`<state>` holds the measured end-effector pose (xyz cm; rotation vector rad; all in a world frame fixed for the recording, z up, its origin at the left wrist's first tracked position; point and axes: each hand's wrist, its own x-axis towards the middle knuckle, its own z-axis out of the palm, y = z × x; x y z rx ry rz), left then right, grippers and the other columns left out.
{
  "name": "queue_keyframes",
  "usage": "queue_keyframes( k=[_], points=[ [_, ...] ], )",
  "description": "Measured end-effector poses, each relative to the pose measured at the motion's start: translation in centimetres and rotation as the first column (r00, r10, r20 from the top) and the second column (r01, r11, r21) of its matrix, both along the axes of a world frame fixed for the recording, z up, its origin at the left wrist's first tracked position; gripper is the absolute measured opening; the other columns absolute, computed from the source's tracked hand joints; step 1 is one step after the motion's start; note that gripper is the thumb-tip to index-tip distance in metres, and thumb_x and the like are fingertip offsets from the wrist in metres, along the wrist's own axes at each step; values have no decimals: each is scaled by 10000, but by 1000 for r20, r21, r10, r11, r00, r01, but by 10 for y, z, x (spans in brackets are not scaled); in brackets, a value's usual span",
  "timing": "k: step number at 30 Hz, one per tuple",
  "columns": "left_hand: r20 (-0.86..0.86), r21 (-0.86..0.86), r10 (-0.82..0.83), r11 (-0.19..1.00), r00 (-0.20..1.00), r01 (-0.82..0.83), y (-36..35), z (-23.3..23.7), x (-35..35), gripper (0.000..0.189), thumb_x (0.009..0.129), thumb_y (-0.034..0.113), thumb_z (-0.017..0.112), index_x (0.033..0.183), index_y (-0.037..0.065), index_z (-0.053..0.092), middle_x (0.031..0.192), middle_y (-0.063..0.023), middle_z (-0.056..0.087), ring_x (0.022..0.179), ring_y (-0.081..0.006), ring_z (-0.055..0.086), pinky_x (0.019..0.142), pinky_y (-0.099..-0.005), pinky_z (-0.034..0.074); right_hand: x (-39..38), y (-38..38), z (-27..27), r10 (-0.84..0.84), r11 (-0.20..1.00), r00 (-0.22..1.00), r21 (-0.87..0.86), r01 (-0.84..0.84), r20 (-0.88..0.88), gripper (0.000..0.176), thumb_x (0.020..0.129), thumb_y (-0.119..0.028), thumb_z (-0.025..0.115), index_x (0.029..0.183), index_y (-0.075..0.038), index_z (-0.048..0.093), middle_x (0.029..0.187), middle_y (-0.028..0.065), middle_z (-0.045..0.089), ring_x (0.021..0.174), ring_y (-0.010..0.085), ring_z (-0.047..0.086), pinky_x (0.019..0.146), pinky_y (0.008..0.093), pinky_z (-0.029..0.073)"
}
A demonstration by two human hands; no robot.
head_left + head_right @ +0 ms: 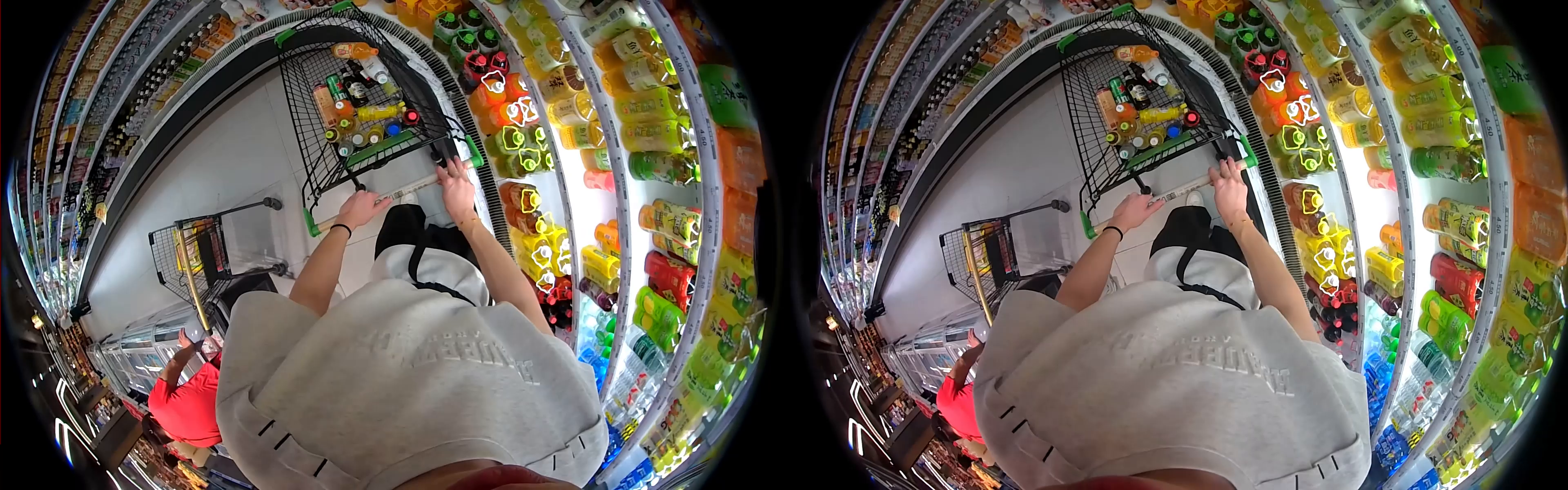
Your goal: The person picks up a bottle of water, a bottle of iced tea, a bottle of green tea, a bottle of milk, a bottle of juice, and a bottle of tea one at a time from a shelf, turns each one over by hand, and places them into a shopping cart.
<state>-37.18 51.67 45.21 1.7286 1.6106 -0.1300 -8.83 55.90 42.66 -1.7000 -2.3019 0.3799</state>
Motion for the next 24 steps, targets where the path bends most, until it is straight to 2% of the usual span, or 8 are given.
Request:
queue_keyframes(
  k=[5, 11, 13, 14, 15, 17, 20, 24],
  points=[
    [-44, -5, 4, 1000, 999, -4, 2, -16, -3, 680, 983, 645, 502, 906, 14, 744, 884, -275, 703, 899, -462, 680, 820, -526, 553, 3, 4, 3, 31, 999, 999, 40, -32, 13, 285, 896, -121, 659, 1176, -102, 706, 1375, 185, 626, 1374, 362, 514, 1137, 441, 449],
    [20, -40, -8, 999, 1000, 8, 7, -12, -4, 679, 981, 642, 500, 911, 14, 745, 858, -269, 701, 888, -452, 686, 821, -522, 555, 1, 5, 0, 15, 999, 1000, 36, -15, 0, 281, 895, -152, 674, 1167, -100, 722, 1350, 167, 637, 1367, 352, 525, 1142, 450, 446],
    [59, -49, 3, 999, 998, 0, 10, -14, -6, 682, 980, 641, 501, 900, 7, 740, 845, -271, 698, 872, -448, 689, 817, -517, 557, 0, 7, -2, -12, 999, 1000, 39, 13, -27, 281, 889, -143, 679, 1164, -107, 724, 1351, 161, 638, 1364, 346, 533, 1137, 443, 456],
    [60, -58, 6, 998, 998, -3, 7, -14, -7, 682, 980, 641, 501, 900, 7, 740, 845, -271, 698, 872, -448, 689, 817, -517, 557, 2, 9, -5, 0, 997, 999, 82, -4, 47, 321, 884, -141, 703, 1204, -165, 707, 1372, 122, 633, 1369, 331, 531, 1068, 412, 510],
    [65, -71, -1, 997, 998, 6, 7, -13, -7, 681, 981, 641, 500, 894, 9, 738, 845, -270, 698, 868, -448, 688, 815, -518, 556, 1, 6, -4, 7, 997, 999, 79, -10, 49, 321, 884, -141, 703, 1204, -165, 707, 1372, 122, 633, 1369, 331, 531, 1068, 412, 510],
    [69, -66, -1, 998, 998, 5, 18, -12, -8, 681, 981, 641, 499, 887, 10, 736, 844, -269, 698, 864, -447, 688, 812, -518, 554, 0, 11, 0, -13, 1000, 999, 11, 13, 38, 329, 880, -136, 709, 1207, -170, 709, 1383, 125, 632, 1382, 331, 521, 1072, 415, 508],
    [84, -139, -9, 990, 996, 21, 16, -7, -10, 665, 995, 640, 474, 964, 25, 727, 917, -286, 676, 918, -461, 666, 843, -525, 533, -1, 11, -3, -17, 1000, 1000, 10, 17, 22, 341, 870, -130, 723, 1209, -161, 715, 1384, 130, 632, 1388, 331, 516, 1082, 420, 501],
    [103, -51, 5, 999, 995, 1, 14, -15, -9, 660, 974, 638, 513, 879, 17, 717, 864, -257, 701, 880, -452, 680, 799, -525, 544, -1, 13, 1, -13, 1000, 999, 20, 12, 29, 340, 873, -123, 721, 1212, -150, 719, 1388, 131, 632, 1389, 334, 514, 1085, 419, 498]
  ],
)
